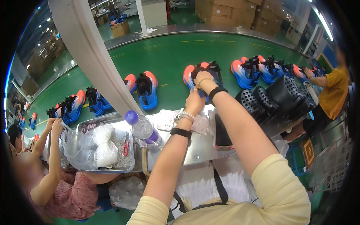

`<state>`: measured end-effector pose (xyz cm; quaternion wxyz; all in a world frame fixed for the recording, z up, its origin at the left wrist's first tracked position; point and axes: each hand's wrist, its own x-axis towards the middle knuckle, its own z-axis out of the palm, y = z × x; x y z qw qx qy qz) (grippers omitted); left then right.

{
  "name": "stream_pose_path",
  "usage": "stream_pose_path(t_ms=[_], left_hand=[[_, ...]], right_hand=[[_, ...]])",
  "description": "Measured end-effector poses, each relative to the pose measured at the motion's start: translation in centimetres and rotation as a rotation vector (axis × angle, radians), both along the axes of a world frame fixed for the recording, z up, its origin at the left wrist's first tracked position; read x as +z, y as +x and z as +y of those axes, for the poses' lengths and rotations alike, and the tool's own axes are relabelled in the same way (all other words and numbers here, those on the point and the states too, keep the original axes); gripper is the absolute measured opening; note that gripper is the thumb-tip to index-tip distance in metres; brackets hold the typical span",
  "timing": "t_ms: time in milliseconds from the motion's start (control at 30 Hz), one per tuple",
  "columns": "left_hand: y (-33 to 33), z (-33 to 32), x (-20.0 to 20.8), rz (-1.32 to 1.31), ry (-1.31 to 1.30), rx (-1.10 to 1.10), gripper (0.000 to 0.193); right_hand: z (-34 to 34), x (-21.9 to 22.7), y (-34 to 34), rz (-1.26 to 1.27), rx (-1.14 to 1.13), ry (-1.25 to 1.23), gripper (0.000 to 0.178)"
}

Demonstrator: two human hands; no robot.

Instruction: Inspecting or assembling footwear on a factory production line.

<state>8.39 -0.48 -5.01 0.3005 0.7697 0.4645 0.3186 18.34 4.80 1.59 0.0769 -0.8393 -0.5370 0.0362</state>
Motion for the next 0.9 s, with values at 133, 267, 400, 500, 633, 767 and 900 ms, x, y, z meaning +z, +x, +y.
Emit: stream_pose_path(t_ms=[133, 267, 400, 500, 633, 767, 900], left_hand=[[-1.0, 1.6, 0.2, 0.127, -0.003, -0.122, 0.048], [-0.8, 0.9, 1.9, 0.122, -0.047, -0.171, 0.045], [-0.5, -0.3, 2.4, 0.196, -0.067, -0.062, 0.043], [-1.7, 0.3, 2.9, 0.232, -0.023, 0.005, 0.042], [-1.0, 0.4, 1.9, 0.247, -0.006, -0.029, 0.042], [-1.4, 1.2, 1.4, 0.171, -0.016, -0.096, 0.042], [-1.7, 1.3, 1.7, 0.220, -0.032, -0.080, 0.041]], right_hand=[[1.2, -1.0, -0.2, -0.049, -0.005, -0.086, 0.026], [2.7, -1.6, 1.1, -0.086, 0.015, -0.072, 0.026], [2.4, -2.1, 1.3, -0.025, -0.006, -0.086, 0.026], [1.0, 0.5, -0.5, 0.085, 0.101, -0.018, 0.025], [-0.3, 0.6, -0.3, -0.003, 0.039, 0.040, 0.020], [0.1, -0.2, -0.3, -0.038, 0.064, 0.129, 0.016], [1.4, -0.3, -1.2, 0.015, 0.028, 0.133, 0.016]])
